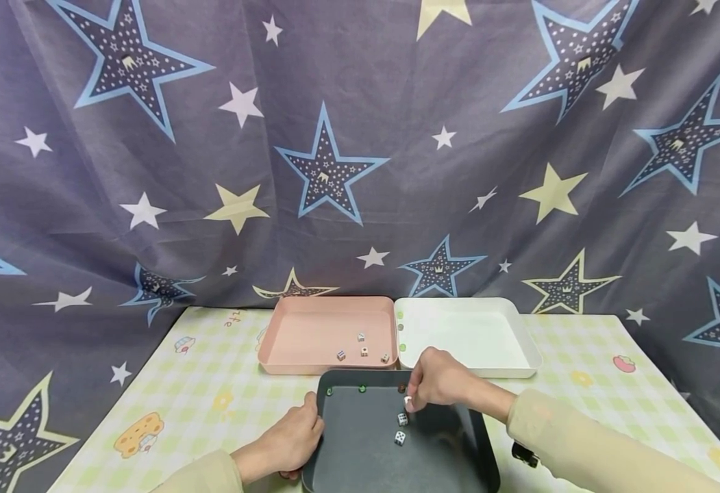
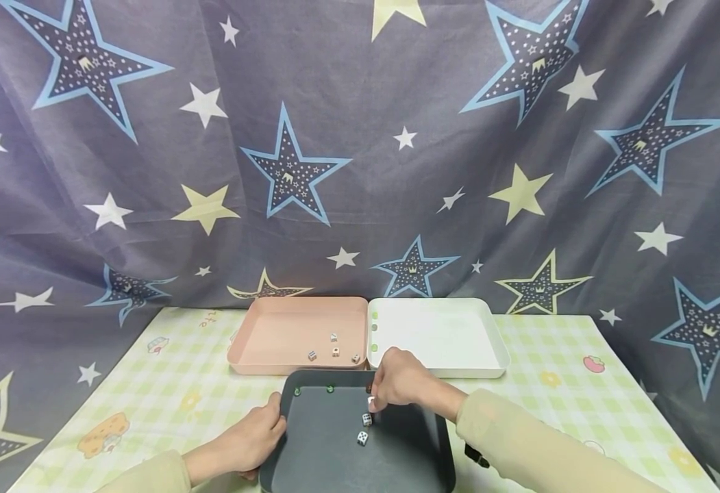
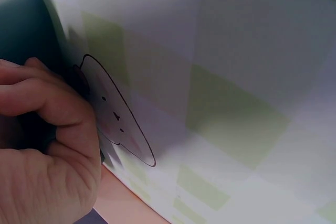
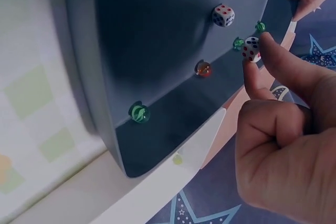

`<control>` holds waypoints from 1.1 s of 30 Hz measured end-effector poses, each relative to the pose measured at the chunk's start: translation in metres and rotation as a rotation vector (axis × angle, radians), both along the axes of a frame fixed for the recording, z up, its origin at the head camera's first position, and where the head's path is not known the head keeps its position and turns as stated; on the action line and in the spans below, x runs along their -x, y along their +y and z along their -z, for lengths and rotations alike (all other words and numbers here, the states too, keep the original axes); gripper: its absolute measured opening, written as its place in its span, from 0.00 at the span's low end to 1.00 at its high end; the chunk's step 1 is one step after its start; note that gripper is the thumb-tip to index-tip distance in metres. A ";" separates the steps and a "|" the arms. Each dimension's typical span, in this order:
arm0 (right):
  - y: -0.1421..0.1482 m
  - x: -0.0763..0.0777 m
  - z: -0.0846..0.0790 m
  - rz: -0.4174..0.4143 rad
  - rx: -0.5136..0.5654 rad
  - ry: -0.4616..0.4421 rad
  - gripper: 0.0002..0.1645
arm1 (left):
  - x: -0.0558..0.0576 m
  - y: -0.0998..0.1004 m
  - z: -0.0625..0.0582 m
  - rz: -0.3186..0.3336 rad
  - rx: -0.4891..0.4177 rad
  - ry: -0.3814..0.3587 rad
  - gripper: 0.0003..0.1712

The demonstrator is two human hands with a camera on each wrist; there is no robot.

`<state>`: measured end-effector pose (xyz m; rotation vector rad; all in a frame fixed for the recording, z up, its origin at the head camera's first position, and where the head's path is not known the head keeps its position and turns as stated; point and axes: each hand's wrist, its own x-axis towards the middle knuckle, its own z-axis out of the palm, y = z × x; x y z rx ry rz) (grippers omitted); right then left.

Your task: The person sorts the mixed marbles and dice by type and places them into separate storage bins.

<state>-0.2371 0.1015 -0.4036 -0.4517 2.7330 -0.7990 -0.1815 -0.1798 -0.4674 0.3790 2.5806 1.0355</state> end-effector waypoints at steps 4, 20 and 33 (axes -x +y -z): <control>0.000 0.002 -0.002 0.017 0.016 0.001 0.16 | 0.000 0.001 0.000 -0.005 0.005 -0.002 0.06; -0.008 0.015 -0.009 0.052 0.001 -0.004 0.15 | 0.000 0.003 -0.001 0.001 0.013 0.001 0.06; -0.015 0.026 -0.017 0.065 0.027 0.010 0.13 | 0.001 0.002 0.000 -0.010 0.017 0.000 0.04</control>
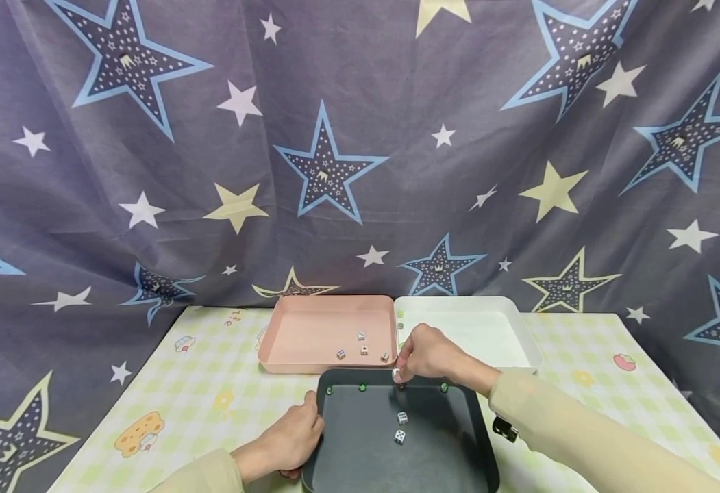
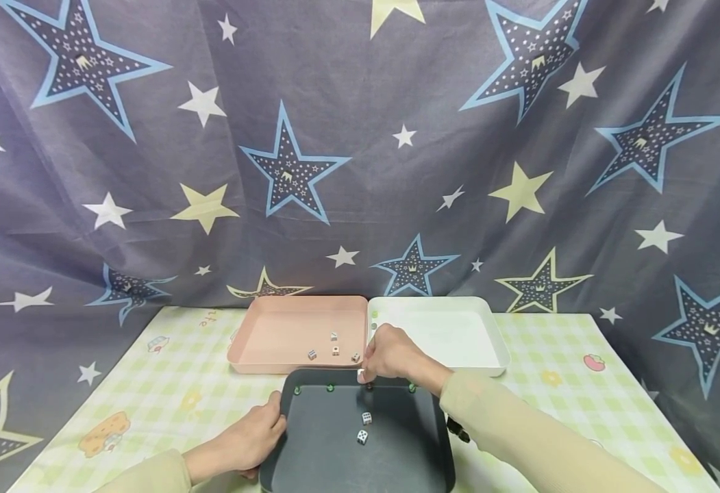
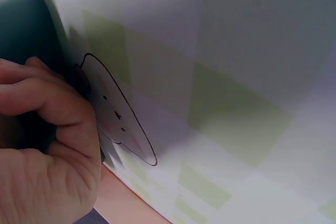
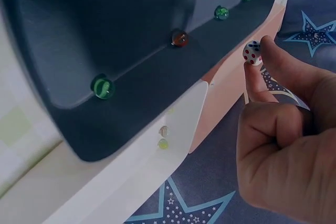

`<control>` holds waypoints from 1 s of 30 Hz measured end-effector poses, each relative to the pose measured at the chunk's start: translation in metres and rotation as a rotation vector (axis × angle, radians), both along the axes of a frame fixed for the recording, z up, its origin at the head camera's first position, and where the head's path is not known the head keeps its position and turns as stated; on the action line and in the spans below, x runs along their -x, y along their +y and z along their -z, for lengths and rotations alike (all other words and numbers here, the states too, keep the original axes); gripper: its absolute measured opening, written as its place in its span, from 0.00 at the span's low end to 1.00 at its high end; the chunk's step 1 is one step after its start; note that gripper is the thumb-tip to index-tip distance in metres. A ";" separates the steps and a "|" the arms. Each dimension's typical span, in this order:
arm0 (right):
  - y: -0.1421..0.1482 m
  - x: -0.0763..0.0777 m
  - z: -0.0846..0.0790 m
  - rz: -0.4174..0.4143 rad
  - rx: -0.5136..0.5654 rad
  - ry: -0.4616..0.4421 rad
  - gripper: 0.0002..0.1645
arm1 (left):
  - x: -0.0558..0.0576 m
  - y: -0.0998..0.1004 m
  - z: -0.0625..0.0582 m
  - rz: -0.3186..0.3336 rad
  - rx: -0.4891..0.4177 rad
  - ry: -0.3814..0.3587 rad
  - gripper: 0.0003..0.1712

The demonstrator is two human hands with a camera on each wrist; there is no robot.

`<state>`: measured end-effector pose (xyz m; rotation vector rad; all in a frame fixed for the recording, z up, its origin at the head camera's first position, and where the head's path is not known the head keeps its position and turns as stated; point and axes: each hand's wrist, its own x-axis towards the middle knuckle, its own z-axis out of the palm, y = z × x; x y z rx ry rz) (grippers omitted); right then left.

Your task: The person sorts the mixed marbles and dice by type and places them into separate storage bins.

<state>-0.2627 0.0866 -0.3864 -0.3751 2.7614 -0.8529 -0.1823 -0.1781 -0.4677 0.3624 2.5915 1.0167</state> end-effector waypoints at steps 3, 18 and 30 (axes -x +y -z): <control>-0.002 0.003 -0.002 0.002 0.022 -0.005 0.12 | -0.001 0.000 0.000 0.001 0.005 0.011 0.04; -0.016 0.017 -0.005 -0.028 0.064 0.006 0.12 | 0.001 0.000 0.000 -0.012 0.014 0.006 0.04; -0.022 0.029 -0.003 -0.008 0.076 -0.015 0.11 | -0.002 0.001 0.000 -0.018 0.013 0.016 0.04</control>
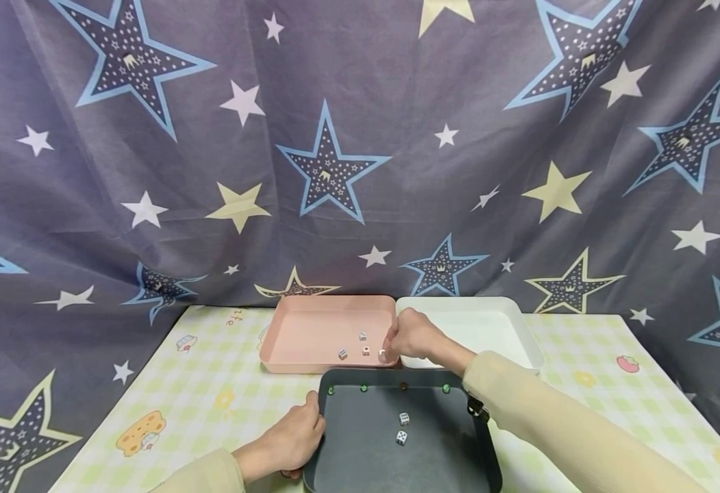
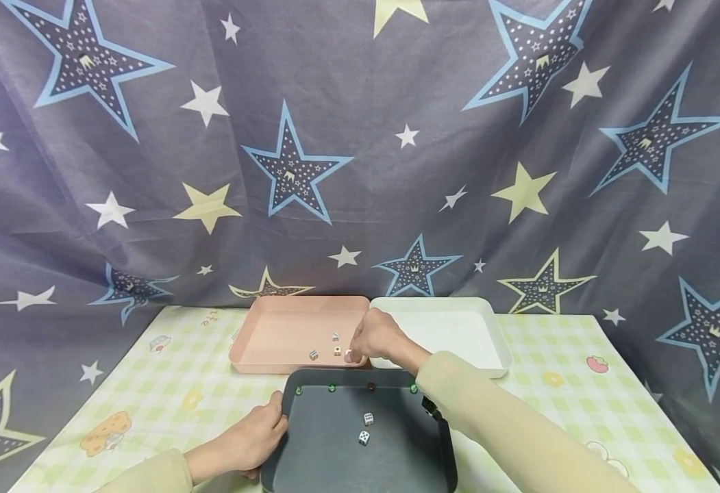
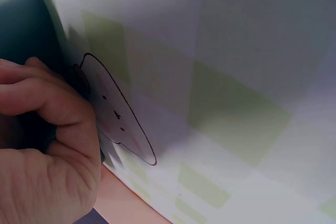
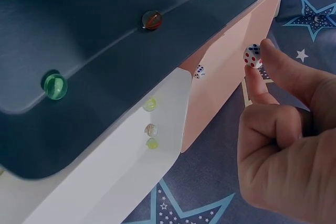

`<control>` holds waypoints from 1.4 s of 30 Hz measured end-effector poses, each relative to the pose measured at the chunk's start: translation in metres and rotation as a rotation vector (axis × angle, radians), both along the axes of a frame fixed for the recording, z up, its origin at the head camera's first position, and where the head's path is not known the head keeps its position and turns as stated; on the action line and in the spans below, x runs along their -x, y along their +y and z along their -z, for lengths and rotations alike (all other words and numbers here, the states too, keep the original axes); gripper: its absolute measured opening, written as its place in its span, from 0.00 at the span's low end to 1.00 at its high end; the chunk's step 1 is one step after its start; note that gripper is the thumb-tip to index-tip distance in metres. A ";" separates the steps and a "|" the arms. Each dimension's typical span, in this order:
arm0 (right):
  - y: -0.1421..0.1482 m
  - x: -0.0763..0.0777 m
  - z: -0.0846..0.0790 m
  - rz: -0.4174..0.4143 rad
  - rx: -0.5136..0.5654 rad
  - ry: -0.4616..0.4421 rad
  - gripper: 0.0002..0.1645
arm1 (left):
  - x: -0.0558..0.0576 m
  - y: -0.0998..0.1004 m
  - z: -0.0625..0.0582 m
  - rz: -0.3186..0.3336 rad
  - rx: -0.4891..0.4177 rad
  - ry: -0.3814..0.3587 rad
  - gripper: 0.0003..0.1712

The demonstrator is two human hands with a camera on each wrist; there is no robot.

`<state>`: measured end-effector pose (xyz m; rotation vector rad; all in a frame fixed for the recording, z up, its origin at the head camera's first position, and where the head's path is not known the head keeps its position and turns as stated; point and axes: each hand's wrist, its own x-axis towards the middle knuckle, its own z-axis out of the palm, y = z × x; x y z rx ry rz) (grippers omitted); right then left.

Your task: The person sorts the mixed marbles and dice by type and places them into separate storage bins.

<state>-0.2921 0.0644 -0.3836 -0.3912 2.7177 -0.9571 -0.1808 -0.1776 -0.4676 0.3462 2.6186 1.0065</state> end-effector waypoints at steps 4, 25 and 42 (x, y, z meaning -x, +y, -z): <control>-0.002 0.004 0.002 0.007 0.003 0.001 0.11 | 0.000 0.000 0.000 -0.005 0.008 -0.001 0.03; -0.006 0.030 0.013 0.100 0.015 -0.018 0.08 | 0.001 0.000 0.000 -0.001 -0.014 -0.008 0.04; -0.012 0.041 0.017 0.138 -0.042 -0.023 0.08 | 0.002 0.000 0.001 0.008 -0.026 0.005 0.05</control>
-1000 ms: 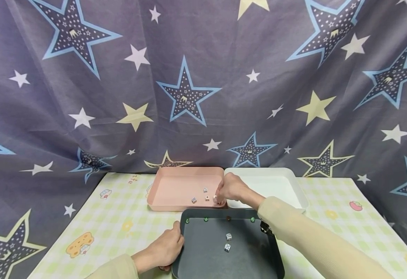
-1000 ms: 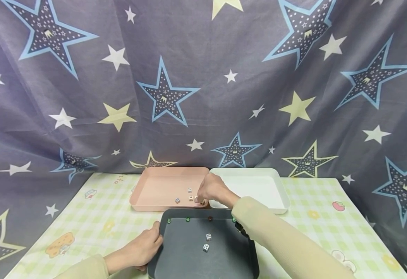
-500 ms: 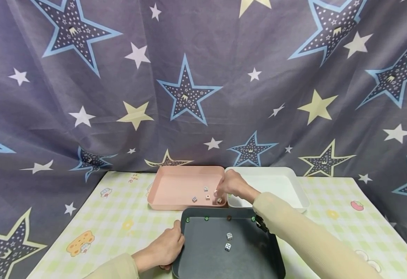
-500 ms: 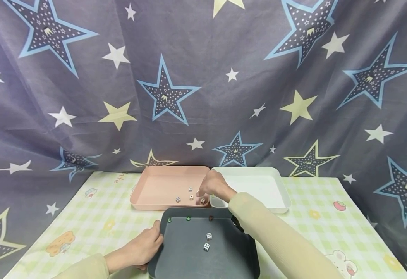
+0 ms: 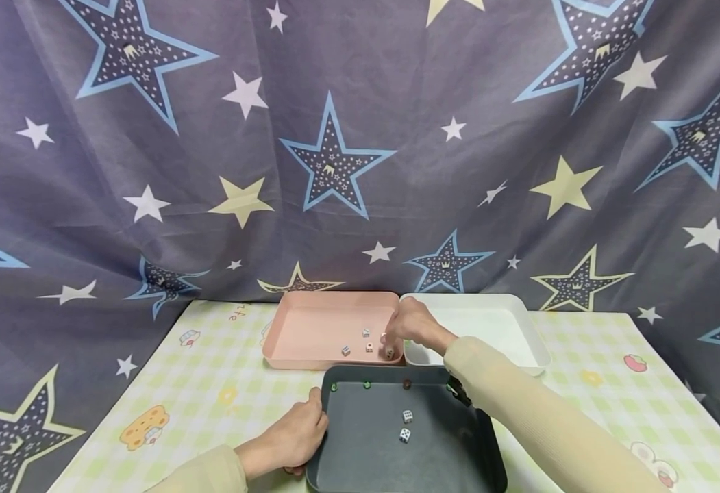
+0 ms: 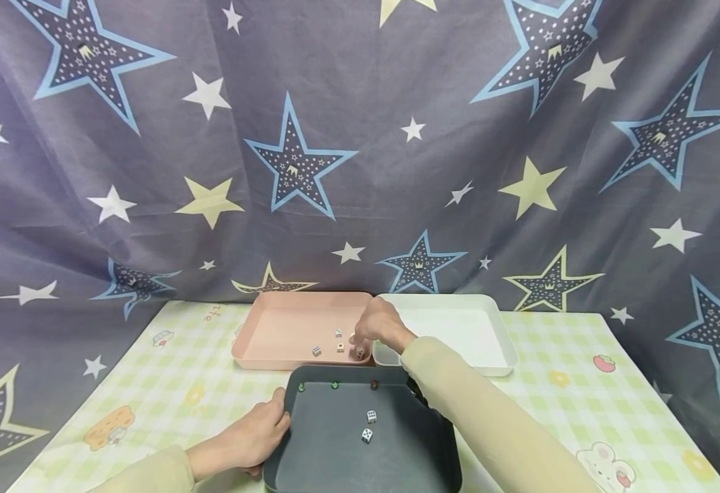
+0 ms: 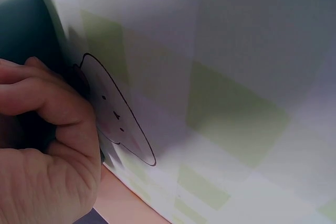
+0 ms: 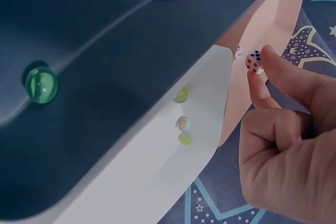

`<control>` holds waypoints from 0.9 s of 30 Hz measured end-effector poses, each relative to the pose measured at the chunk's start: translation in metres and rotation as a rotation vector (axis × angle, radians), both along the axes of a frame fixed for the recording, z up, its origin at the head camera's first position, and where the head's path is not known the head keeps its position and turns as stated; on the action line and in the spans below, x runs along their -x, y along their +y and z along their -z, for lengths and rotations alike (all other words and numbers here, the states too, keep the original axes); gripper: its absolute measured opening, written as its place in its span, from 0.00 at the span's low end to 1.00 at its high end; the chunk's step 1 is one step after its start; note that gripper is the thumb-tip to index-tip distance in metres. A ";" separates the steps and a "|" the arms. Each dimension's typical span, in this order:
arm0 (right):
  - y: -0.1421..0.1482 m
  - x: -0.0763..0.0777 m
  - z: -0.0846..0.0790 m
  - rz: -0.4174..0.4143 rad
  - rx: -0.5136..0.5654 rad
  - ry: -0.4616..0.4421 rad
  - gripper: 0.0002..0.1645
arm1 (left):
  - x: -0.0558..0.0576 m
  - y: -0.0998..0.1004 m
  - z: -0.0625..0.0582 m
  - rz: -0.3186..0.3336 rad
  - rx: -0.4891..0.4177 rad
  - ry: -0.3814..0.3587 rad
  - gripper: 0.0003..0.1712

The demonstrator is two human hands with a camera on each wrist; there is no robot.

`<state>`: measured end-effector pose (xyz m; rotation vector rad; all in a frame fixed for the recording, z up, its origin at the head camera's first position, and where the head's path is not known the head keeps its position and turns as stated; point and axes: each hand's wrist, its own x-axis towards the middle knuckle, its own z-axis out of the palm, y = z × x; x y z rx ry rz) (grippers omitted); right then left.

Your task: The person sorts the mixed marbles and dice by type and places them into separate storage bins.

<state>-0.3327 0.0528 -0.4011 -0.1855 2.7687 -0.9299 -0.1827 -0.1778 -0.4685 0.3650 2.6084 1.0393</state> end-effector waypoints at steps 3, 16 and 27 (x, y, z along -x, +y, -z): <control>-0.001 0.001 0.000 0.000 -0.007 0.009 0.08 | 0.000 0.000 0.000 0.005 -0.004 0.000 0.05; -0.009 0.007 0.008 0.014 -0.052 0.003 0.09 | -0.001 0.000 0.000 0.000 0.001 -0.005 0.05; -0.019 0.011 0.017 0.010 -0.131 -0.001 0.11 | -0.002 0.000 -0.001 -0.006 0.001 -0.019 0.05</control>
